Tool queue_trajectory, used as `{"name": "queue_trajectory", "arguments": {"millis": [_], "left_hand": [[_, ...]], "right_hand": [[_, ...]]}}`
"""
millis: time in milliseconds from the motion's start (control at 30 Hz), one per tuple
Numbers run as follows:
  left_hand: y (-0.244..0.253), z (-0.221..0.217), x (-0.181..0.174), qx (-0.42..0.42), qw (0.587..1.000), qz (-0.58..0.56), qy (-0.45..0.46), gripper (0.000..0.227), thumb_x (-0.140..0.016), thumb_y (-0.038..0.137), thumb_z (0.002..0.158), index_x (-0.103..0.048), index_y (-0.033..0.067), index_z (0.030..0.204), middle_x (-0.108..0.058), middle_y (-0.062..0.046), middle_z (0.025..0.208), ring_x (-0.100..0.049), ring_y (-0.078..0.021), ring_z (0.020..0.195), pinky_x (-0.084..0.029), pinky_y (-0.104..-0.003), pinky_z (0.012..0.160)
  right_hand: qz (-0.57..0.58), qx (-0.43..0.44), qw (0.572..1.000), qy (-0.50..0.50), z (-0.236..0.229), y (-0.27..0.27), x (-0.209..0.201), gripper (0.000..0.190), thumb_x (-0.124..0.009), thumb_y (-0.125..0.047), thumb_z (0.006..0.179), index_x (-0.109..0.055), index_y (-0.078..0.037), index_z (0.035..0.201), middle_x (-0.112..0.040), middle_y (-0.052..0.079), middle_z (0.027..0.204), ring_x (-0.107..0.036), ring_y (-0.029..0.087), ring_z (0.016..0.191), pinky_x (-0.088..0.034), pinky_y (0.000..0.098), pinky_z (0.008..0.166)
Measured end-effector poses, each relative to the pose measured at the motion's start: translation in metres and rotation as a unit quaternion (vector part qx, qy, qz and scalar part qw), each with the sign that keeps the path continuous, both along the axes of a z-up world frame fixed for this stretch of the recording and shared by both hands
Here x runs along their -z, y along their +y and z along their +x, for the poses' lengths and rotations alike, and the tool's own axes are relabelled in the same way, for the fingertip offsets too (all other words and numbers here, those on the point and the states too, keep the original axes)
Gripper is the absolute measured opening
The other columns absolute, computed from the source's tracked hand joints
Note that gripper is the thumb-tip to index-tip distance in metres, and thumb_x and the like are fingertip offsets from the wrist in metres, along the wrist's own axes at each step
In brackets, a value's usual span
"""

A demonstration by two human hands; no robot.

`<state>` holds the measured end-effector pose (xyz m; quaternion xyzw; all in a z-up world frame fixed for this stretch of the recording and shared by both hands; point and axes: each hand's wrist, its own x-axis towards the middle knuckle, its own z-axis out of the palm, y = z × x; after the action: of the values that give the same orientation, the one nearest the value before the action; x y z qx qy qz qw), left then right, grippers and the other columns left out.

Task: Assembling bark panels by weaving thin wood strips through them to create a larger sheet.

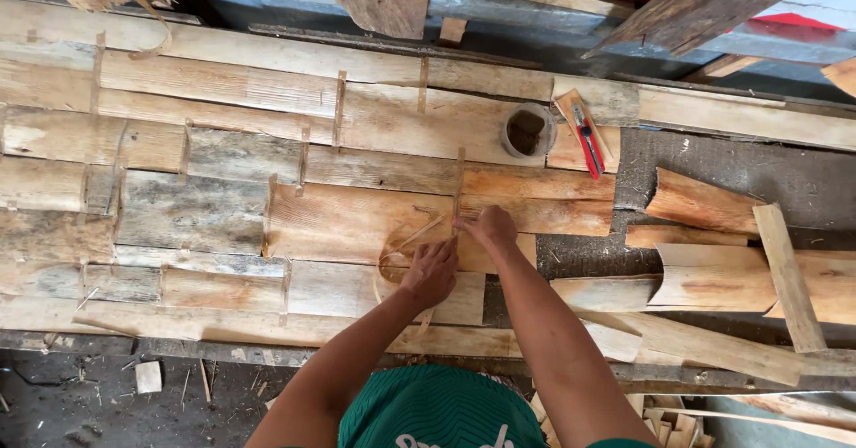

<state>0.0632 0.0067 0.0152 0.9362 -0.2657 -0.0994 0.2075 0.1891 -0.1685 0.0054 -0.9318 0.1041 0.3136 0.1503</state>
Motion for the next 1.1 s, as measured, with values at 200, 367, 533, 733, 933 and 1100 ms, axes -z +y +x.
{"name": "queue_trajectory", "arguments": {"millis": [200, 367, 533, 733, 933, 1100], "left_hand": [[0.003, 0.004, -0.014, 0.019, 0.999, 0.025, 0.031, 0.048, -0.060, 0.025, 0.092, -0.056, -0.0020, 0.131, -0.041, -0.021, 0.157, -0.042, -0.0324, 0.139, -0.038, -0.055, 0.107], [0.003, -0.003, 0.001, 0.027, 0.999, 0.007, 0.028, 0.046, -0.058, 0.023, 0.094, -0.056, -0.0018, 0.133, -0.038, -0.021, 0.160, -0.038, -0.0338, 0.142, -0.035, -0.057, 0.110], [-0.004, 0.005, -0.021, 0.051, 0.990, 0.088, 0.100, 0.045, -0.057, 0.023, 0.094, -0.055, 0.0002, 0.133, -0.029, -0.019, 0.165, -0.029, -0.0339, 0.149, -0.028, -0.061, 0.116], [-0.010, 0.000, -0.007, 0.051, 0.989, 0.103, 0.096, 0.052, -0.057, 0.022, 0.093, -0.050, -0.0002, 0.139, -0.025, -0.020, 0.166, -0.022, -0.0350, 0.152, -0.024, -0.062, 0.117], [-0.012, -0.011, -0.008, 0.044, 0.992, 0.100, 0.060, 0.047, -0.059, 0.021, 0.089, -0.058, 0.0013, 0.132, -0.034, -0.018, 0.163, -0.032, -0.0336, 0.147, -0.032, -0.058, 0.113], [-0.009, 0.003, -0.017, 0.010, 0.996, 0.043, 0.074, 0.044, -0.062, 0.020, 0.086, -0.061, 0.0023, 0.126, -0.041, -0.017, 0.158, -0.038, -0.0321, 0.142, -0.035, -0.059, 0.109]], "right_hand": [[-0.032, -0.005, 0.999, -0.020, 0.000, 0.001, 0.011, 0.083, -0.076, -0.086, 0.067, -0.061, -0.004, 0.061, -0.064, 0.011, 0.060, -0.065, 0.027, 0.057, -0.052, 0.0447, 0.049], [-0.034, 0.004, 0.999, 0.013, -0.004, -0.006, 0.044, 0.078, -0.072, -0.088, 0.070, -0.047, -0.015, 0.062, -0.052, -0.001, 0.057, -0.053, 0.018, 0.050, -0.042, 0.0380, 0.041], [-0.044, 0.011, 0.999, 0.010, 0.001, 0.005, 0.006, 0.079, -0.074, -0.086, 0.070, -0.049, -0.011, 0.057, -0.053, 0.001, 0.052, -0.055, 0.017, 0.046, -0.044, 0.0379, 0.039], [0.020, -0.047, 0.999, -0.002, -0.010, -0.007, 0.015, 0.078, -0.080, -0.080, 0.070, -0.052, -0.008, 0.062, -0.056, 0.006, 0.057, -0.059, 0.021, 0.051, -0.048, 0.0409, 0.046], [-0.005, -0.043, 0.999, -0.033, -0.032, -0.008, 0.031, 0.063, -0.082, -0.067, 0.074, -0.069, -0.006, 0.075, -0.074, 0.013, 0.070, -0.076, 0.028, 0.067, -0.060, 0.0445, 0.061], [0.010, -0.027, 0.999, -0.015, -0.015, 0.003, -0.004, 0.061, -0.089, -0.066, 0.069, -0.074, -0.007, 0.078, -0.073, 0.013, 0.075, -0.072, 0.027, 0.070, -0.058, 0.0414, 0.064]]}}
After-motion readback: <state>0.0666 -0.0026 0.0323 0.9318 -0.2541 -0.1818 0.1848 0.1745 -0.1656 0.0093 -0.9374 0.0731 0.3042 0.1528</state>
